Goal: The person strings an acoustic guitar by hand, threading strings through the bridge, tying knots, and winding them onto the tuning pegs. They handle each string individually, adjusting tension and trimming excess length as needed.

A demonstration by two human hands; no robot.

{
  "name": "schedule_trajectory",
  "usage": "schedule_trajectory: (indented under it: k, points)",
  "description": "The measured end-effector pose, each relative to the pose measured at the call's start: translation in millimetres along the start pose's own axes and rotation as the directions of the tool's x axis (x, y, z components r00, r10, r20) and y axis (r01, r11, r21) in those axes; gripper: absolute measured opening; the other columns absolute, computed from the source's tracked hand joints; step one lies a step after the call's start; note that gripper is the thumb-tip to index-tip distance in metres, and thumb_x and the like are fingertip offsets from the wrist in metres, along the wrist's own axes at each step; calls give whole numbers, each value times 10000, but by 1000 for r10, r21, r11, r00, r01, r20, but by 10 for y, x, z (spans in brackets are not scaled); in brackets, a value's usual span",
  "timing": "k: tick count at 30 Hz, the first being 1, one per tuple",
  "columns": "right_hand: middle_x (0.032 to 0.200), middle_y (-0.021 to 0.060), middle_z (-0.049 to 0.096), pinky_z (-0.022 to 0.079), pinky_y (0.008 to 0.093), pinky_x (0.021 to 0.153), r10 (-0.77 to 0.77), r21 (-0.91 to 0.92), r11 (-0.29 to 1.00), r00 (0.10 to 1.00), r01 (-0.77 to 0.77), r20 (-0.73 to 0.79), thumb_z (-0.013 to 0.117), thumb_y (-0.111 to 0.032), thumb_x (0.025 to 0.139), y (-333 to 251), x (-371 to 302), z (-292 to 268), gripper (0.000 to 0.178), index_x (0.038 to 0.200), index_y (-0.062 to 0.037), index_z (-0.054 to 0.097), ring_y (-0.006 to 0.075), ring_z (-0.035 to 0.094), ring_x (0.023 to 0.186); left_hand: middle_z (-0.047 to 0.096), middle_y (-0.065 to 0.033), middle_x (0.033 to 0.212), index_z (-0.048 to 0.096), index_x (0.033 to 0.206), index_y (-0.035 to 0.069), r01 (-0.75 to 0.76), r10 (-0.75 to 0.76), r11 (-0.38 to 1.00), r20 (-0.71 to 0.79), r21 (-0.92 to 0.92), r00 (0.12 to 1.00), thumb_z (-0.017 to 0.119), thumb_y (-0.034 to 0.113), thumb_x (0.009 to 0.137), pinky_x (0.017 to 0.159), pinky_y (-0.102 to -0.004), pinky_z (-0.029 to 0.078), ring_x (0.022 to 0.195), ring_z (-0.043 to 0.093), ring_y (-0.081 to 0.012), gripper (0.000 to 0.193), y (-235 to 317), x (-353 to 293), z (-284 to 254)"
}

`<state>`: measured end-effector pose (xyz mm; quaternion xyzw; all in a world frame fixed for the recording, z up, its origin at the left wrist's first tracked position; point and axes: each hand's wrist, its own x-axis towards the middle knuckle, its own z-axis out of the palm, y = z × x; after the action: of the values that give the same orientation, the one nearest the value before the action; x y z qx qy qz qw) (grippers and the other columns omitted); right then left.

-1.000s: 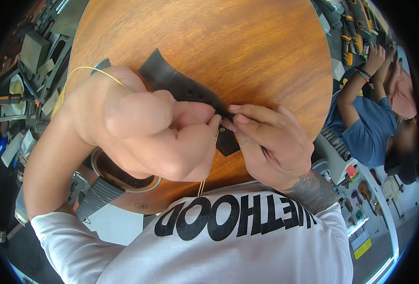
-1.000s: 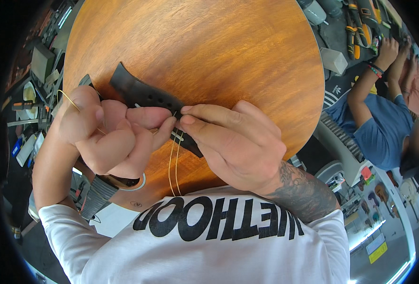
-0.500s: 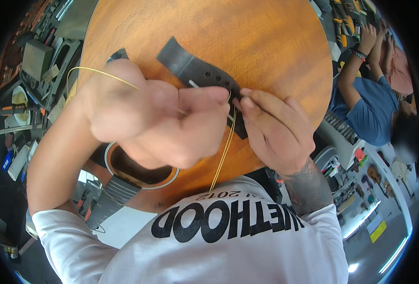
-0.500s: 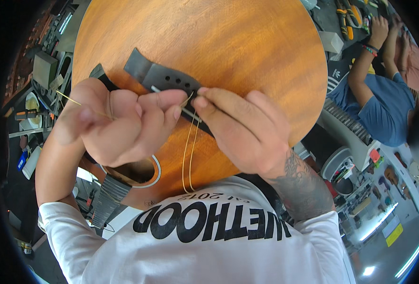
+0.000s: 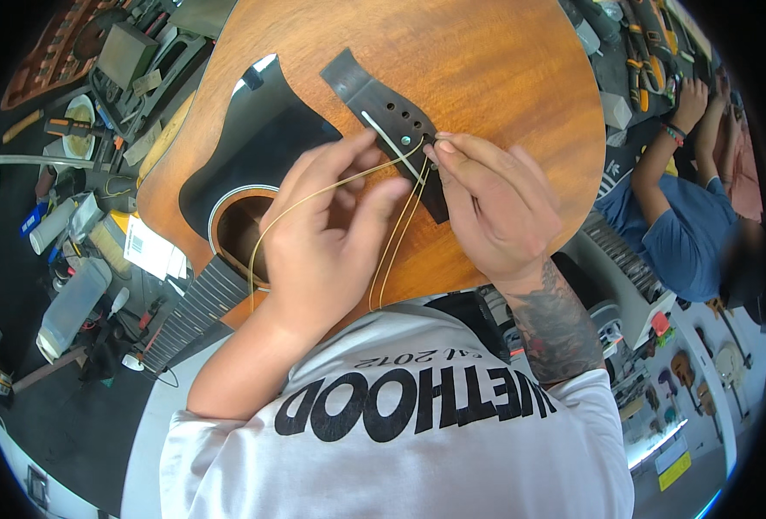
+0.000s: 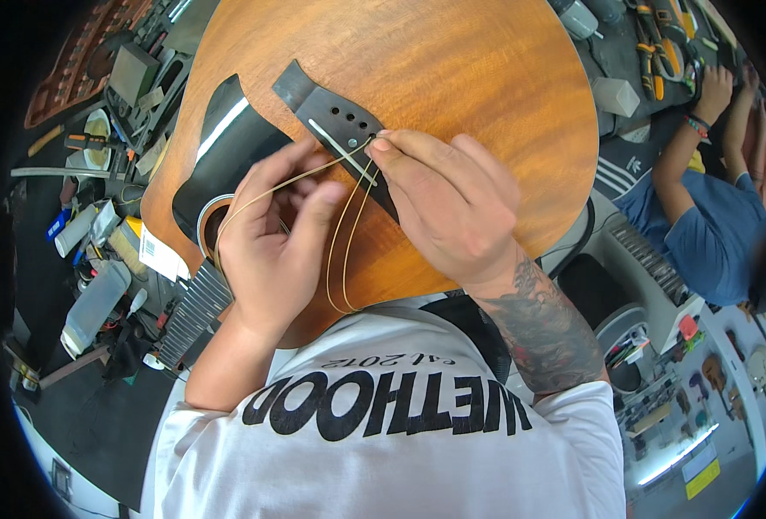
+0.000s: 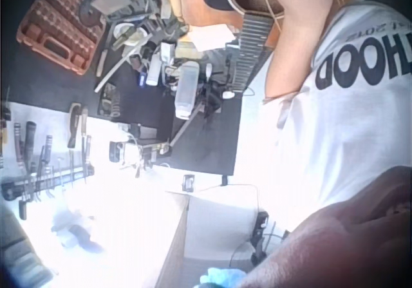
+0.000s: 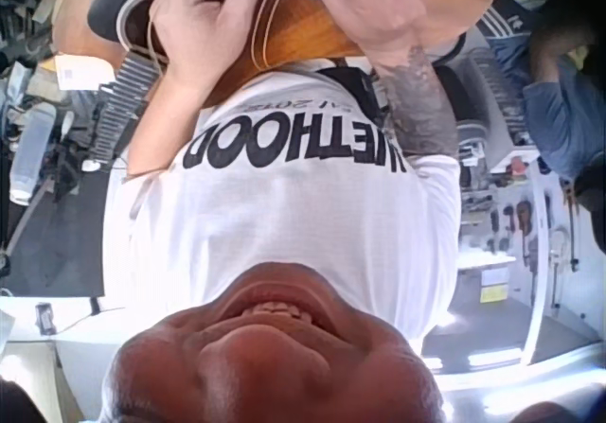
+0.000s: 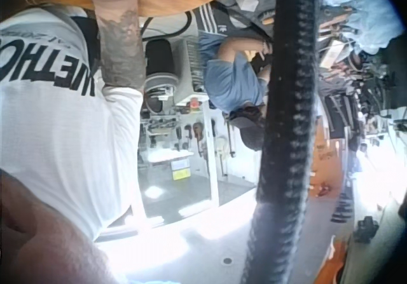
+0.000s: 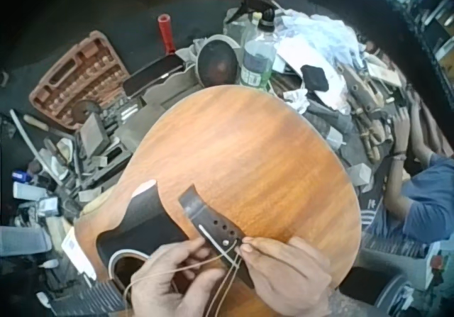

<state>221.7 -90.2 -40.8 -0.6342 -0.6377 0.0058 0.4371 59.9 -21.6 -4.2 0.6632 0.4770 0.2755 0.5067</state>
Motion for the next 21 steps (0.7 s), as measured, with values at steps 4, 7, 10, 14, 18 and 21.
schedule_trajectory:
  k: [4, 7, 10, 14, 18, 21]
  points:
    - [912, 105, 704, 456, 264, 504, 5, 3, 1000, 1000, -5, 2, 762, 46, 726, -9, 19, -8, 219, 940, 12, 727, 182, 582, 601, 698, -97, 857, 721, 905, 23, -421, 436, 887, -42, 189, 899, 781, 0, 737, 699, -298, 516, 792, 653, -227, 179, -180, 165, 142]
    - [921, 97, 708, 450, 257, 498, -10, -30, 999, 1000, 11, 26, 759, 29, 738, -3, 3, -32, 206, 940, 5, 729, 175, 576, 598, 705, -77, 862, 709, 881, 29, -485, 505, 845, -38, 224, 862, 768, -26, 730, 726, -316, 489, 797, 647, -236, 172, -195, 177, 198]
    - [934, 94, 711, 438, 246, 488, -17, -76, 997, 999, 21, 52, 759, 5, 747, -7, 15, -57, 206, 950, -2, 730, 162, 564, 589, 704, -60, 883, 700, 905, 34, -508, 537, 814, -32, 280, 843, 748, -44, 721, 749, -319, 451, 802, 637, -234, 205, -243, 164, 238]
    - [951, 105, 712, 418, 236, 479, -67, -156, 985, 995, 77, 71, 746, -16, 761, -2, -29, -48, 216, 975, 1, 724, 145, 545, 574, 699, -42, 911, 689, 943, 51, -505, 527, 806, 15, 308, 850, 705, -69, 683, 769, -318, 416, 806, 624, -232, 287, -272, 127, 232]
    - [965, 122, 711, 407, 233, 474, -112, -186, 975, 992, 122, 62, 724, -15, 777, 24, -61, 5, 213, 987, 16, 714, 138, 537, 566, 716, -102, 871, 665, 929, -9, -553, 579, 772, 12, 313, 815, 712, -104, 781, 743, -294, 461, 764, 644, -228, 182, -235, 151, 257]
    - [970, 131, 710, 408, 234, 473, -106, -204, 971, 988, 127, 112, 715, -9, 779, -23, -45, -39, 208, 983, 27, 711, 139, 540, 565, 699, -95, 912, 675, 944, 3, -558, 582, 791, -30, 251, 813, 686, -85, 649, 739, -308, 430, 780, 630, -231, 308, -318, 151, 305]
